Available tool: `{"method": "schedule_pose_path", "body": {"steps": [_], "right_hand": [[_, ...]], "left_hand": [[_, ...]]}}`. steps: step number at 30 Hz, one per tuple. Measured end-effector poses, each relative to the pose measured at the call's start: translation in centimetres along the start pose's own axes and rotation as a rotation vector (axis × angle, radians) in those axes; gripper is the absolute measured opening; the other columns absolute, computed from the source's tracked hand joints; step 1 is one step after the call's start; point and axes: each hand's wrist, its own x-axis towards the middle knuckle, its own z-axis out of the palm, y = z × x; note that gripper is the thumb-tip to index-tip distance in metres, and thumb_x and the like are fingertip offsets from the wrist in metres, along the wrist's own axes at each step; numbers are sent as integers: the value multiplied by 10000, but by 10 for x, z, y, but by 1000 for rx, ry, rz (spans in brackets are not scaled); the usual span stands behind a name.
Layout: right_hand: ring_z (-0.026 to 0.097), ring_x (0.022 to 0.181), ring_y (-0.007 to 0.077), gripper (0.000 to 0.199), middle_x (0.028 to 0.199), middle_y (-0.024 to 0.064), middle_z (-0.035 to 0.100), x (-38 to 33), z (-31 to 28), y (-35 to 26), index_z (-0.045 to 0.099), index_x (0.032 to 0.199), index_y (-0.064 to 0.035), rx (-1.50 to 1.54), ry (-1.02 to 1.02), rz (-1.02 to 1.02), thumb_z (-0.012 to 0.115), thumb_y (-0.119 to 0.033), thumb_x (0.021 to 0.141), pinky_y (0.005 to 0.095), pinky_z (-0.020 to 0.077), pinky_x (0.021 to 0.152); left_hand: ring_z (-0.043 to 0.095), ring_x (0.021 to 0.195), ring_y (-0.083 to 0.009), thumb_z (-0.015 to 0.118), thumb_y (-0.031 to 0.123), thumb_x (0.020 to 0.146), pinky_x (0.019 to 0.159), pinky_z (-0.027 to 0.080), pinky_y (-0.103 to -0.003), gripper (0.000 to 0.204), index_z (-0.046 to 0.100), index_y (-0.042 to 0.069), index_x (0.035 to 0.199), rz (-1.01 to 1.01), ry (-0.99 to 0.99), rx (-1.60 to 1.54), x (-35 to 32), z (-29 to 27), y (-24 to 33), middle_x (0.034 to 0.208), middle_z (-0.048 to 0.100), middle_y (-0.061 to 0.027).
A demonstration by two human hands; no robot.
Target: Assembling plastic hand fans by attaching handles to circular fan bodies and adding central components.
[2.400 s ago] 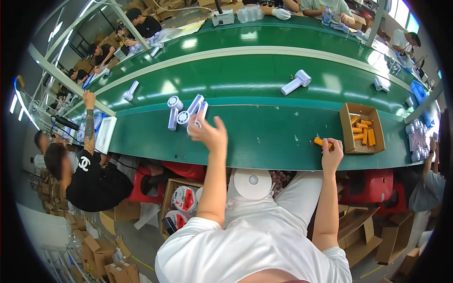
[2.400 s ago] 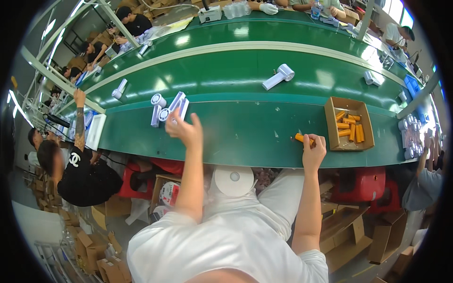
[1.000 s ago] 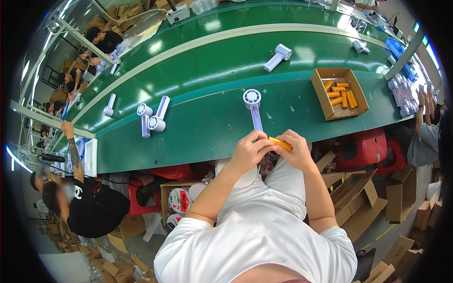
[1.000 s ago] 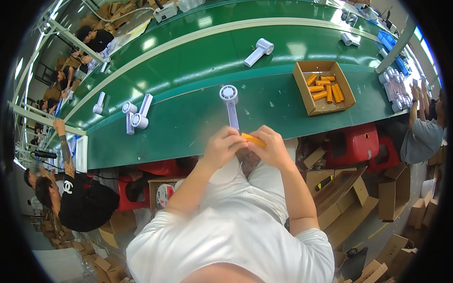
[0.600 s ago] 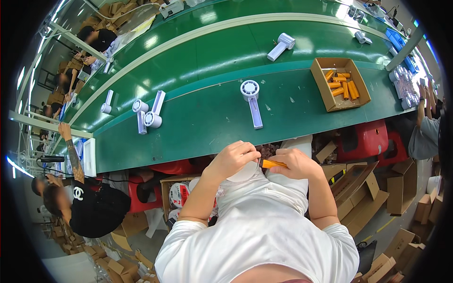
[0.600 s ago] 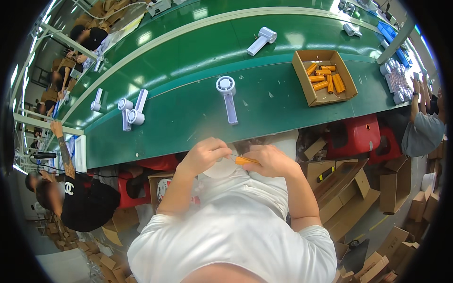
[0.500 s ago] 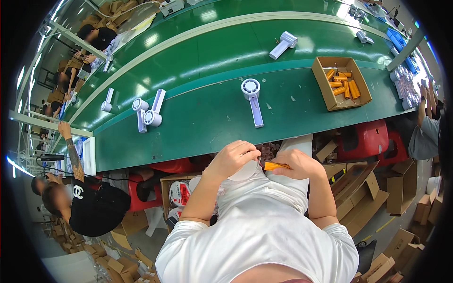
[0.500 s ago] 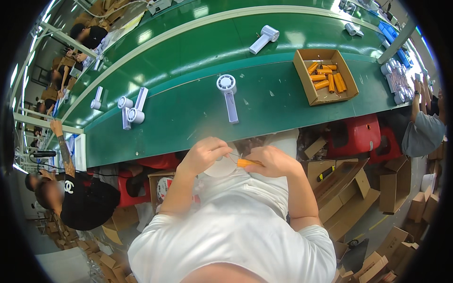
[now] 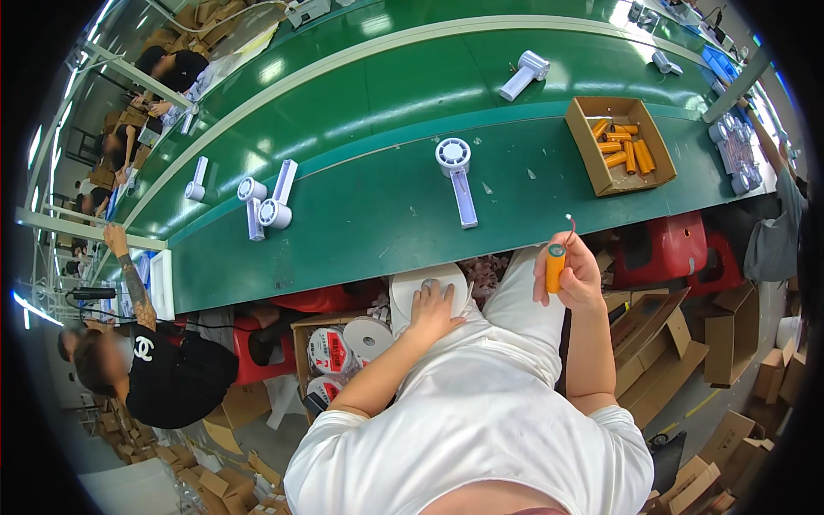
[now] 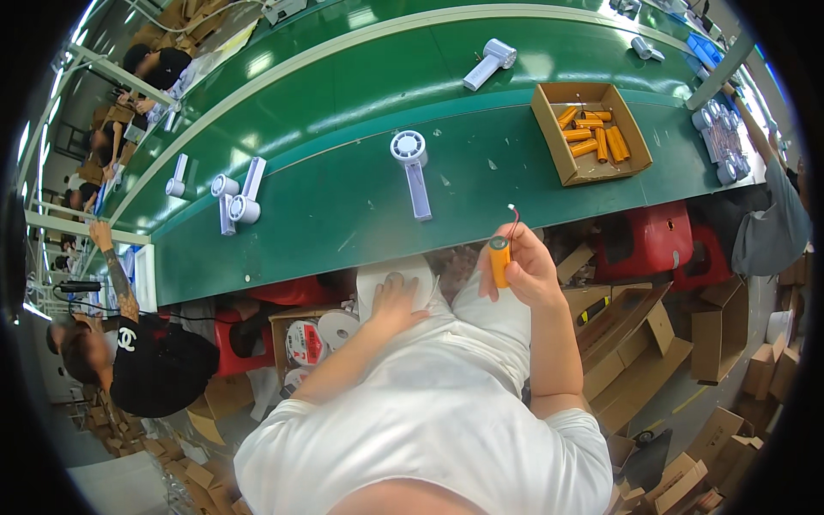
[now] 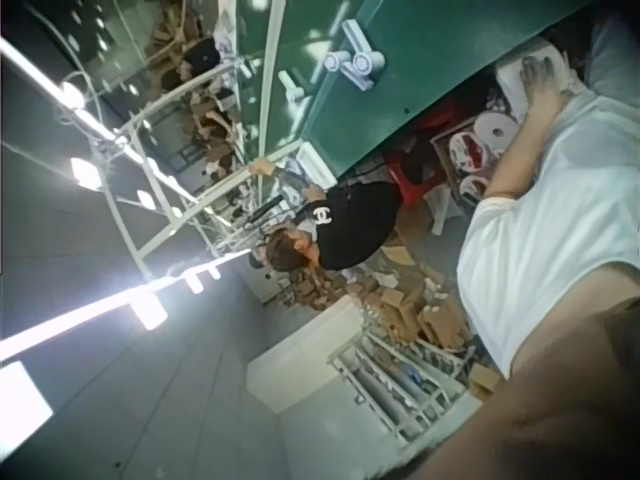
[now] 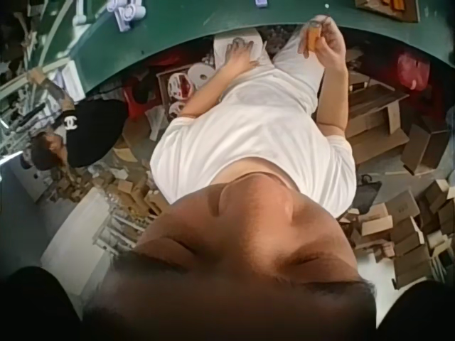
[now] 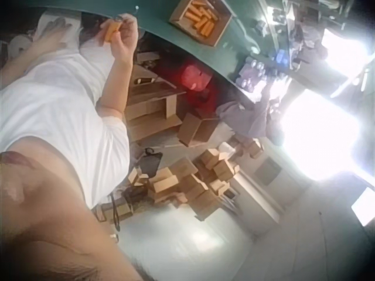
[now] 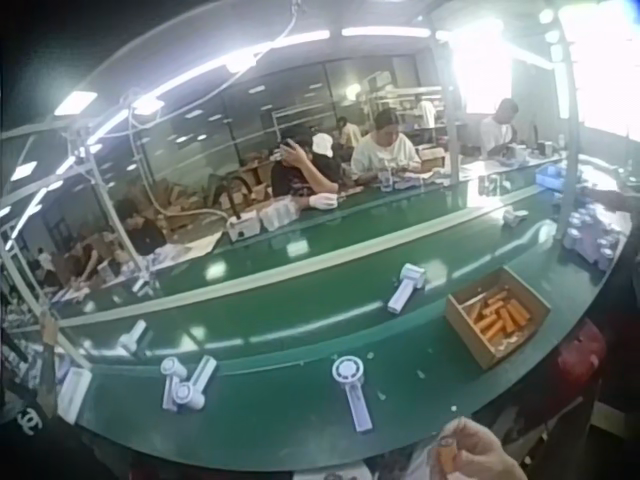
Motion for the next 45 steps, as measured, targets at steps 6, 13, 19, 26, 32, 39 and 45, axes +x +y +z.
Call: {"method": "schedule_pose_path", "body": {"steps": [6, 13, 19, 26, 32, 39, 45], "right_hand": [[578, 764, 190, 386, 951, 102, 538, 4, 2, 7, 460, 1165, -23, -170, 103, -33, 640, -284, 944, 290, 464, 656], [497, 755, 148, 260, 900, 77, 532, 4, 21, -2, 505, 1077, -28, -229, 242, -98, 649, -195, 938, 267, 402, 673], [447, 653, 78, 281, 798, 42, 529, 12, 51, -11, 544, 954, 16, -331, 228, -72, 700, -214, 906, 207, 317, 552], [508, 672, 33, 202, 720, -26, 626, 22, 89, 1, 693, 986, 22, -479, 347, 110, 749, -118, 851, 199, 424, 587], [603, 634, 71, 84, 707, 54, 684, 22, 100, -3, 694, 827, 0, -869, 231, 54, 767, -31, 797, 219, 475, 566], [561, 528, 139, 131, 621, 33, 589, 25, 87, 7, 622, 733, -31, -1134, -54, -391, 743, 17, 716, 264, 422, 480], [520, 506, 136, 177, 601, -3, 517, 18, 73, 4, 583, 677, -86, -1330, -375, -842, 741, -7, 675, 277, 392, 455]], "left_hand": [[565, 1089, -349, 795, 424, 681, 888, 419, -467, 826, 469, 70, 1351, -68, -238, 5, 7, -19, 7, 1121, 603, -199], [617, 962, -345, 760, 391, 690, 955, 414, -447, 957, 326, 56, 1475, 155, -588, -783, 16, -161, -10, 1051, 619, -216], [544, 1055, -220, 695, 326, 724, 964, 389, -326, 1044, 136, -28, 1531, 125, 67, -1635, 21, -172, -2, 1182, 540, -151], [541, 1116, -333, 690, 279, 667, 891, 338, -381, 1052, 160, -91, 1496, 197, 515, -708, 40, -158, 24, 1293, 520, -259], [516, 1101, -303, 691, 419, 709, 897, 326, -376, 1114, 100, -118, 1486, 197, 586, -963, 45, -134, 20, 1322, 460, -256], [527, 975, -175, 648, 481, 799, 739, 432, -285, 1066, 68, -67, 1505, -100, 522, -1431, 45, -159, 46, 1131, 532, -155], [490, 877, -157, 575, 397, 867, 755, 411, -294, 619, 406, -6, 1306, -49, 768, -1798, 56, -146, 7, 1020, 527, -78]]}}
